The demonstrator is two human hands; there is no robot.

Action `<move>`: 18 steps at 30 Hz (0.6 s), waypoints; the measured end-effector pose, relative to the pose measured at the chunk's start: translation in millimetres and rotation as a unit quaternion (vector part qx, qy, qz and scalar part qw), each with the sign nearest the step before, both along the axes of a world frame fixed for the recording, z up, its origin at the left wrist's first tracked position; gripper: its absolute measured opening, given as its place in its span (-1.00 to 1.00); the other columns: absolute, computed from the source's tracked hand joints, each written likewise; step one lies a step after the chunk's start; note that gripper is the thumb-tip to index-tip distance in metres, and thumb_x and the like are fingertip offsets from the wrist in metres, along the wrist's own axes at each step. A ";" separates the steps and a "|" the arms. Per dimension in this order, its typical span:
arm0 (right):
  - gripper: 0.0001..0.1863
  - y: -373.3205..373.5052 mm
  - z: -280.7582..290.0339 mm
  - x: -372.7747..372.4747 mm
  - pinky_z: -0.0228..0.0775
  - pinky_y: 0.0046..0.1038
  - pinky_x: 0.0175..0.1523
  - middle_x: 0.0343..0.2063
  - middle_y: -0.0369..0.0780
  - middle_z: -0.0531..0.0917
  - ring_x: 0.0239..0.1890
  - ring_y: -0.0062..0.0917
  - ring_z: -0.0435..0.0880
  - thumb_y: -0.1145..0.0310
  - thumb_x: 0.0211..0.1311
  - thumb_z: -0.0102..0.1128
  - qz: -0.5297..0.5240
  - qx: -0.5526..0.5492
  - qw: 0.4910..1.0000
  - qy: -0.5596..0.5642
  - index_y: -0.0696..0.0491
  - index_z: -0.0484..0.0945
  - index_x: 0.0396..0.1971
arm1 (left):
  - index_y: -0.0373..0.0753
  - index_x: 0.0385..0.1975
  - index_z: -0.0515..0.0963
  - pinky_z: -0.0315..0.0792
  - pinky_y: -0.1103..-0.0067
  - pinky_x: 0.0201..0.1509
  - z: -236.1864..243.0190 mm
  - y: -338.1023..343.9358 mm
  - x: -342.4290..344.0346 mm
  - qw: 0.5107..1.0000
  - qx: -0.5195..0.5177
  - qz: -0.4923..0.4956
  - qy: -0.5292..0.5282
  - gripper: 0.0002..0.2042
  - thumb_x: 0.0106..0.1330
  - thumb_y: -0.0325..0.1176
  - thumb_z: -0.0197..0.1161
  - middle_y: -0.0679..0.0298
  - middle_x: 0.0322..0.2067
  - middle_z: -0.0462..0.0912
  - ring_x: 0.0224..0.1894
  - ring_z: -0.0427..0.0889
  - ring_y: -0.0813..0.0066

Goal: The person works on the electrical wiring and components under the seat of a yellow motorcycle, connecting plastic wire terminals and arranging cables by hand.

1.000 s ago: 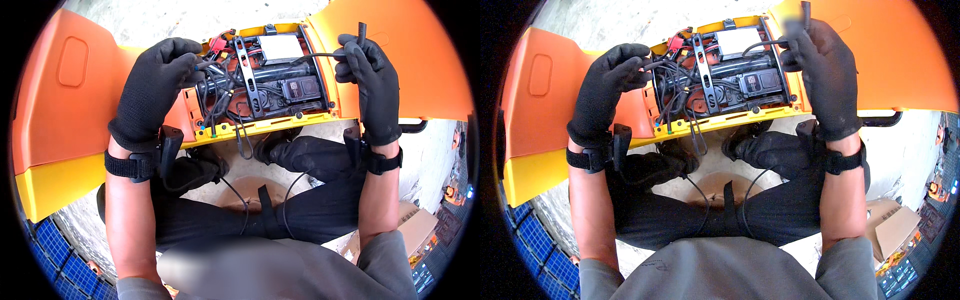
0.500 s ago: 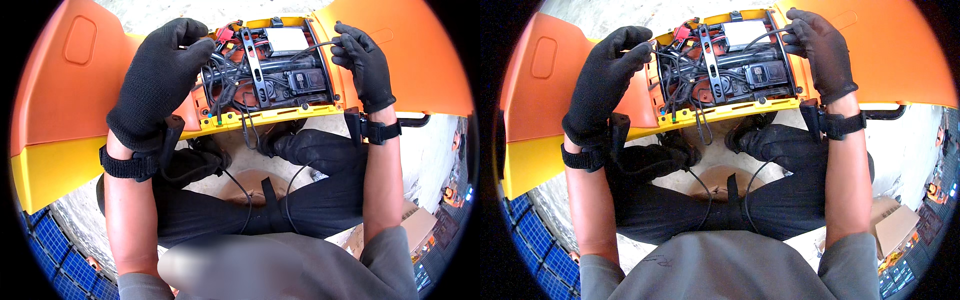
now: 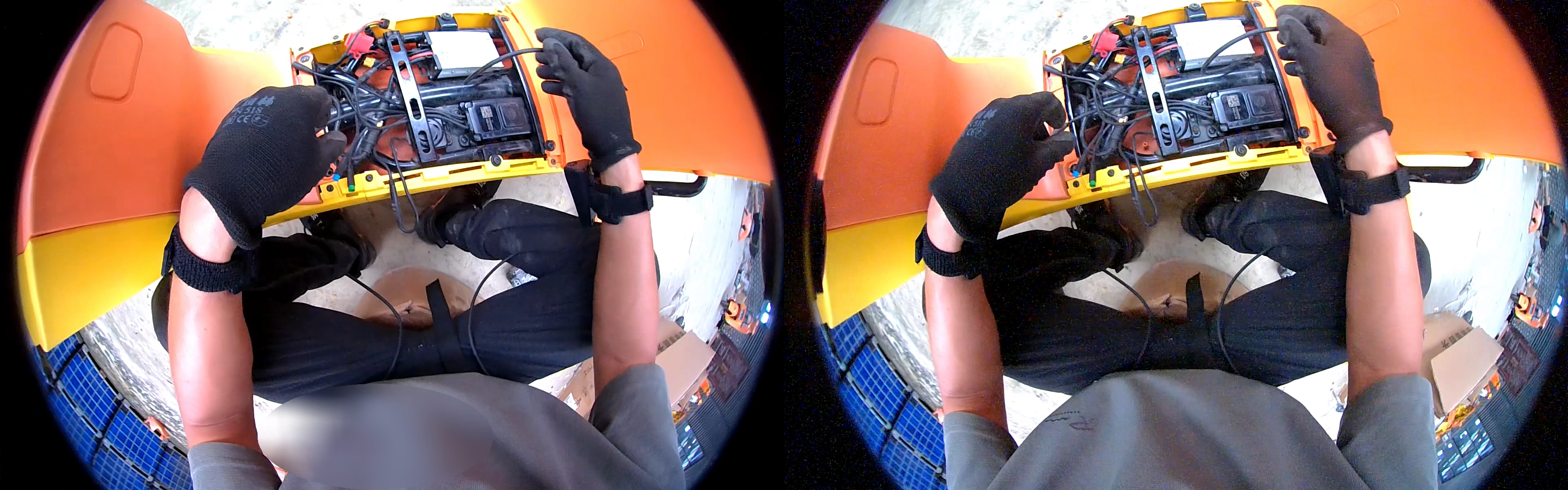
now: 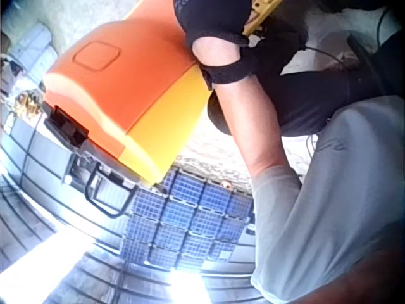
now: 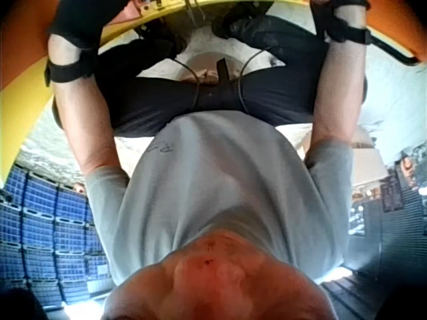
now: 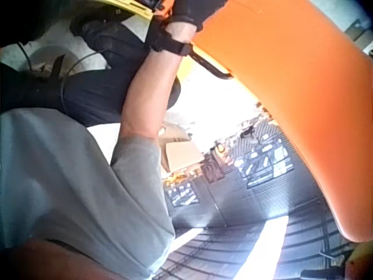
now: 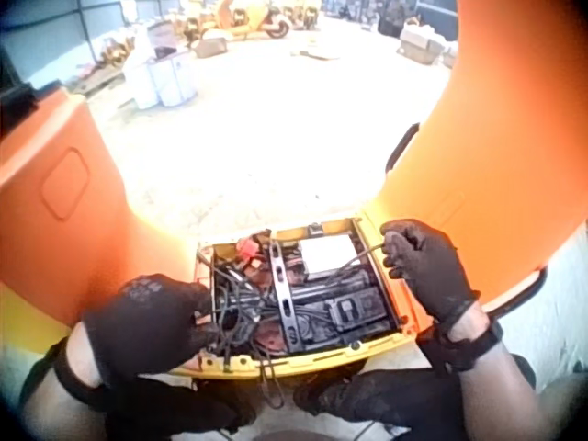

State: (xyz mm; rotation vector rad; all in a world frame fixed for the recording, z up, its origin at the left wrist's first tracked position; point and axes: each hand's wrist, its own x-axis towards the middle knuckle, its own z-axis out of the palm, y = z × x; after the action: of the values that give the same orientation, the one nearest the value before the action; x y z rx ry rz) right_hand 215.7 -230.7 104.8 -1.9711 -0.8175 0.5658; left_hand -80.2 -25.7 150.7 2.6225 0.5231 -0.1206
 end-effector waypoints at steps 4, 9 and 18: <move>-0.59 3.9 4.0 -7.5 0.58 -0.57 -0.04 -0.16 -0.23 0.73 -0.17 -0.60 0.70 0.13 0.47 0.12 0.003 -0.032 0.999 -0.038 0.05 0.58 0.15 | -0.31 -0.35 0.58 0.51 0.28 -0.26 -0.6 -3.6 1.8 0.999 -0.004 0.002 0.047 -0.75 0.17 -0.25 0.41 -0.03 -0.44 0.65 -0.35 0.65 -0.05; -0.61 4.2 2.3 2.4 0.58 -0.55 -0.03 -0.14 -0.22 0.72 -0.15 -0.59 0.70 0.15 0.47 0.12 -0.017 -0.018 0.998 -0.058 0.05 0.58 0.14 | -0.31 -0.35 0.59 0.51 0.27 -0.23 -4.2 -10.1 1.6 0.999 -0.006 -0.006 0.048 -0.74 0.16 -0.24 0.42 -0.05 -0.44 0.64 -0.35 0.65 -0.05; -0.51 8.8 9.6 -0.1 0.58 -0.53 -0.02 -0.09 -0.19 0.71 -0.18 -0.54 0.70 0.15 0.41 0.20 -0.076 0.015 0.987 -0.141 0.05 0.49 0.24 | -0.27 -0.31 0.54 0.54 0.23 -0.20 -17.6 -19.4 -3.3 0.998 -0.030 -0.018 0.044 -0.75 0.10 -0.31 0.41 0.00 -0.44 0.67 -0.31 0.67 -0.04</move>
State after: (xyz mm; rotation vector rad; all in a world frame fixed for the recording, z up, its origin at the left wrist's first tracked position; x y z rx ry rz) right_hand 215.6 -221.9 114.3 -2.0918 -0.8328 0.1849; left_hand -83.5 -45.0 133.1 2.5770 0.4951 -0.2589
